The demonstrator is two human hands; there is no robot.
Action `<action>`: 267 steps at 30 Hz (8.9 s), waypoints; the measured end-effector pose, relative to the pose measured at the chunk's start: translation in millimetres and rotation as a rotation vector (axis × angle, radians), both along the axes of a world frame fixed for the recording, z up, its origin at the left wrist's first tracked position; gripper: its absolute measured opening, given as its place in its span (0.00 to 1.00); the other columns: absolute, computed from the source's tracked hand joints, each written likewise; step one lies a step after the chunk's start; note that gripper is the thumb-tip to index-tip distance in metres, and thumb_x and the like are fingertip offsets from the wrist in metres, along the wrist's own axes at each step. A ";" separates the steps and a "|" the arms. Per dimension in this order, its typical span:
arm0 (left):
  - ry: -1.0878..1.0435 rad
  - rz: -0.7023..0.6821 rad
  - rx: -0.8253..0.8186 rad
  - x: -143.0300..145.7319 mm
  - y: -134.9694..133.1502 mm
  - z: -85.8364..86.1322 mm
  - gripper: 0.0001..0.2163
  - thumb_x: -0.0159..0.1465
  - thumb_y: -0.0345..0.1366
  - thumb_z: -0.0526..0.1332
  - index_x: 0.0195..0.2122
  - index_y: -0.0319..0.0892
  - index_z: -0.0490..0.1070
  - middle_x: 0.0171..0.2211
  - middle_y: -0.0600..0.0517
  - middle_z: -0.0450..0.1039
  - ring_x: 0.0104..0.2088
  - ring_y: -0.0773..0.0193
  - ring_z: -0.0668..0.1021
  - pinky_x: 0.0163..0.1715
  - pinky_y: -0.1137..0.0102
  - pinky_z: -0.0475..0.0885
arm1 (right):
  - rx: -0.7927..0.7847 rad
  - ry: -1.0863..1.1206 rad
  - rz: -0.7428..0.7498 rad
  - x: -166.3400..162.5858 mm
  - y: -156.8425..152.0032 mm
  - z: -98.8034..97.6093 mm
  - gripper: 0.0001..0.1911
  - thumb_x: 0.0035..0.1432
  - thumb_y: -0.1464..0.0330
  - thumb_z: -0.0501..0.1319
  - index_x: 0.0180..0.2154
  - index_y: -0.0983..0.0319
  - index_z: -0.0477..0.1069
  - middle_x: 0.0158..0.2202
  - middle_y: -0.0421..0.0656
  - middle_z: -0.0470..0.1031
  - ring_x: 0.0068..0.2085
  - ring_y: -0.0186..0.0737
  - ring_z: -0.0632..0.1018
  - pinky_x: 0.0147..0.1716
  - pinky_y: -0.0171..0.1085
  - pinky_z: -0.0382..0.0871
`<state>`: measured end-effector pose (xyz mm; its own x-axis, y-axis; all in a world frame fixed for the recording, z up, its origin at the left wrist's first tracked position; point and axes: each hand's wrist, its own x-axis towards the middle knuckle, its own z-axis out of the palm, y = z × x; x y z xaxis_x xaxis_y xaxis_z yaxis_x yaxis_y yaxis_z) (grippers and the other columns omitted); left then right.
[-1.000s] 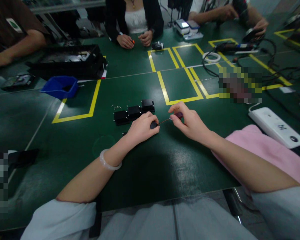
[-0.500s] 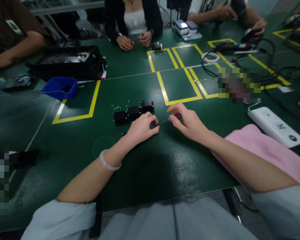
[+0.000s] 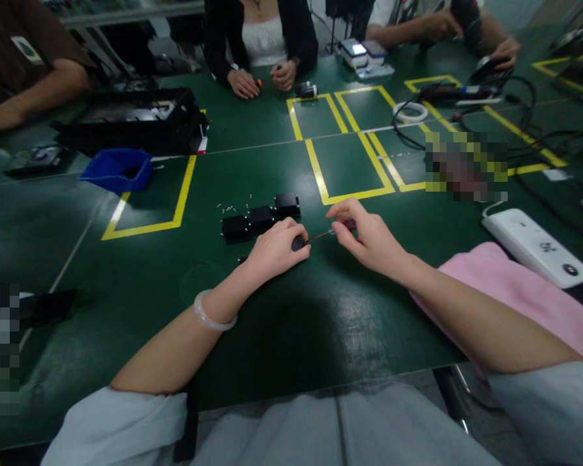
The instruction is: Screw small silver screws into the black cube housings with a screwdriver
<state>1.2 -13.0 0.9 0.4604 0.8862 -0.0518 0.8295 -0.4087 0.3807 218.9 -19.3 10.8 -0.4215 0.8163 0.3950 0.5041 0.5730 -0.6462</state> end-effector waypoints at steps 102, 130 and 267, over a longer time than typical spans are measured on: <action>-0.003 0.002 0.004 0.4 0.0 0.8 0.16 0.68 0.36 0.46 0.41 0.44 0.73 0.45 0.47 0.71 0.47 0.55 0.75 0.41 0.63 0.72 | -0.004 0.020 0.044 0.0 0.2 0.1 0.06 0.65 0.68 0.55 0.44 0.59 0.64 0.34 0.42 0.75 0.34 0.39 0.77 0.34 0.37 0.66; -0.001 0.004 0.012 0.5 0.2 0.0 0.15 0.68 0.36 0.46 0.41 0.43 0.73 0.45 0.48 0.71 0.46 0.55 0.75 0.38 0.63 0.70 | 0.027 0.042 0.087 -0.2 2.1 -1.2 0.03 0.66 0.67 0.55 0.39 0.60 0.64 0.31 0.40 0.73 0.31 0.36 0.75 0.31 0.35 0.64; -0.032 -0.011 0.020 -1.1 2.9 -4.9 0.14 0.69 0.37 0.46 0.40 0.44 0.72 0.43 0.49 0.71 0.46 0.56 0.75 0.40 0.63 0.70 | 0.004 0.021 0.022 -0.2 -0.3 -0.3 0.07 0.65 0.67 0.53 0.44 0.60 0.64 0.33 0.42 0.74 0.32 0.39 0.76 0.33 0.36 0.65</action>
<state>0.2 -10.1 -4.0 0.4710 0.8820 -0.0188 0.8125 -0.4254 0.3985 218.7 -19.7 10.5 -0.4308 0.8051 0.4077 0.4774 0.5868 -0.6541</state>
